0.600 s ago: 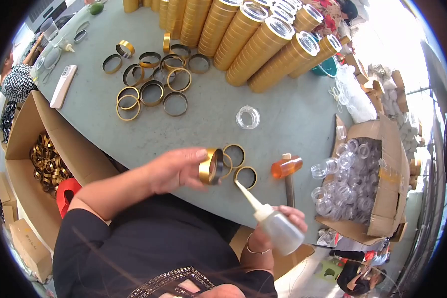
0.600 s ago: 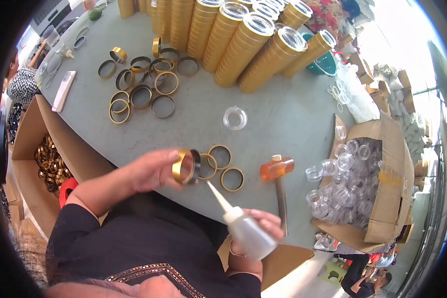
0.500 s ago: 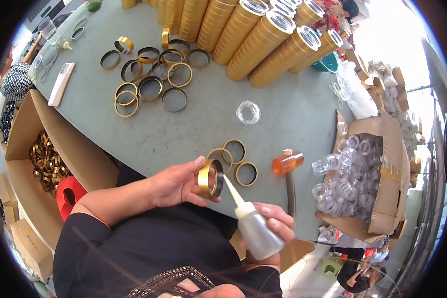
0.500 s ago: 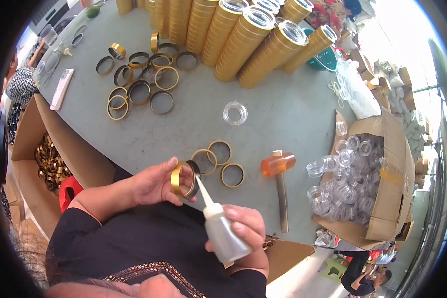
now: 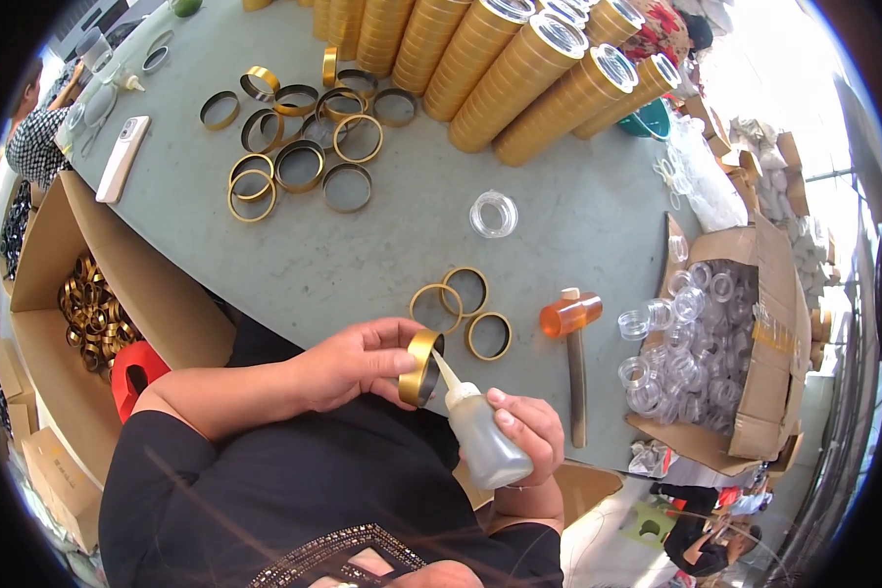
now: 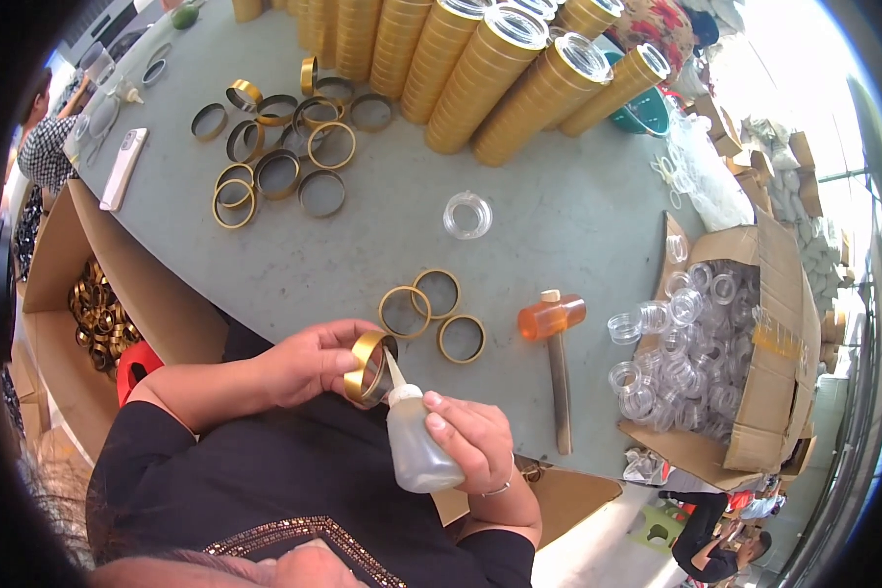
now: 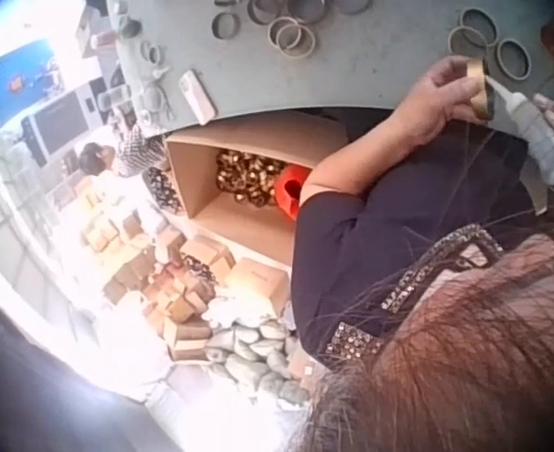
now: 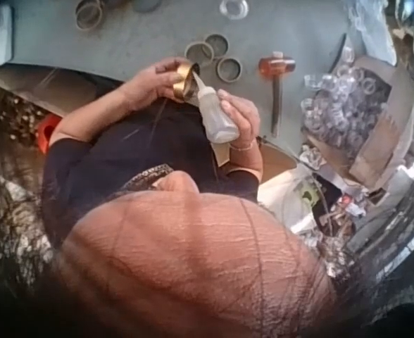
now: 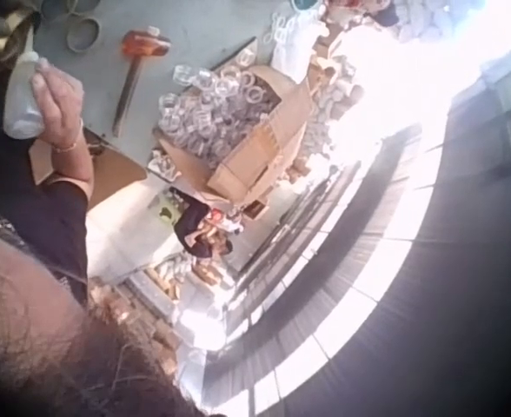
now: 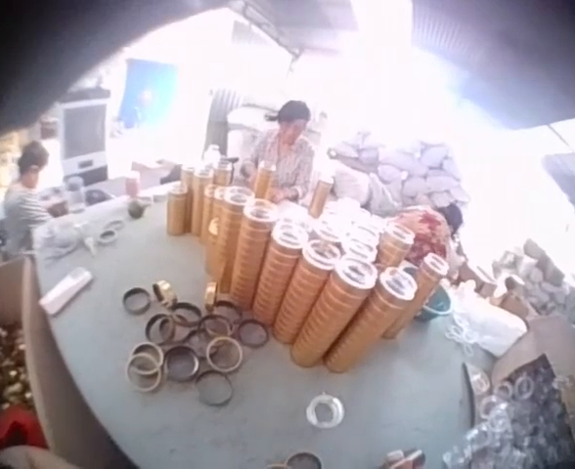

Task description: The person applies glue from a glue bottle to gold-colored rings, then assembles the rings onto plastic components.

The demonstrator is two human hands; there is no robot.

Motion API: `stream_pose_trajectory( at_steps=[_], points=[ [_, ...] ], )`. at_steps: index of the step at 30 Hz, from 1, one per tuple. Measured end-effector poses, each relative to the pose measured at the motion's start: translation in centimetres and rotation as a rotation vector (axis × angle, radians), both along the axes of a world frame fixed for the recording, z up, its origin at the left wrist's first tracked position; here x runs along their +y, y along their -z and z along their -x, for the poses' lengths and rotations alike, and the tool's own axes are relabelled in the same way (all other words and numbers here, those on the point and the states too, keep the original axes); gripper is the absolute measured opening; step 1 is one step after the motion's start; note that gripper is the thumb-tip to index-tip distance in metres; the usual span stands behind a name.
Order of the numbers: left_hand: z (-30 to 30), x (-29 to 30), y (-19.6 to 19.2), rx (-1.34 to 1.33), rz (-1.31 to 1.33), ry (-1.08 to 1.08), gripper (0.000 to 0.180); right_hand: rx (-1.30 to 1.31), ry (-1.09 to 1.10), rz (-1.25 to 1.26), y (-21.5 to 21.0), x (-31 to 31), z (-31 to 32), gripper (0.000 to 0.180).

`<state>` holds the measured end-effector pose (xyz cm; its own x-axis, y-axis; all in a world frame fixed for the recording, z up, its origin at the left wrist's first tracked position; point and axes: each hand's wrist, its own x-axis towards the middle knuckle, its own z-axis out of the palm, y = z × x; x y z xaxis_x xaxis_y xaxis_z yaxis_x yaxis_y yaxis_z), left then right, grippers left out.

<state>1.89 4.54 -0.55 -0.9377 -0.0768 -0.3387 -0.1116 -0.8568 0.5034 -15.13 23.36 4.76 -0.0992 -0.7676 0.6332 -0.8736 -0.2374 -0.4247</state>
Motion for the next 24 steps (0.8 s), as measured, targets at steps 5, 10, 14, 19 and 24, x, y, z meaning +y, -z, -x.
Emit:
stream_pose_trajectory(
  at_steps=[5, 10, 14, 19, 24],
  points=[
    [0.5, -0.4, -1.1, 0.247, 0.462, -0.069, 0.071, -0.164, 0.126, -0.013, -0.5, 0.4, -0.6, 0.052],
    [1.4, -1.3, -2.0, 0.659, 1.322, -0.241, 0.05, -0.7, 0.264, 0.048, 0.0, 0.3, 0.6, 0.045],
    [2.2, -1.6, -2.1, 0.878, 1.512, -0.269, 0.028, -1.13, 0.307, -0.042, -2.2, -1.5, 0.2, 0.036],
    [2.2, -1.9, -2.4, 0.997, 1.644, -0.216, 0.022, -1.424, 0.282, -0.216, -0.9, -1.5, 1.6, 0.031],
    [2.3, -1.6, -1.4, 0.848, 1.662, -0.276, 0.037, -1.958, 0.321, -0.026, 3.9, -1.8, 1.5, 0.039]
  ],
)
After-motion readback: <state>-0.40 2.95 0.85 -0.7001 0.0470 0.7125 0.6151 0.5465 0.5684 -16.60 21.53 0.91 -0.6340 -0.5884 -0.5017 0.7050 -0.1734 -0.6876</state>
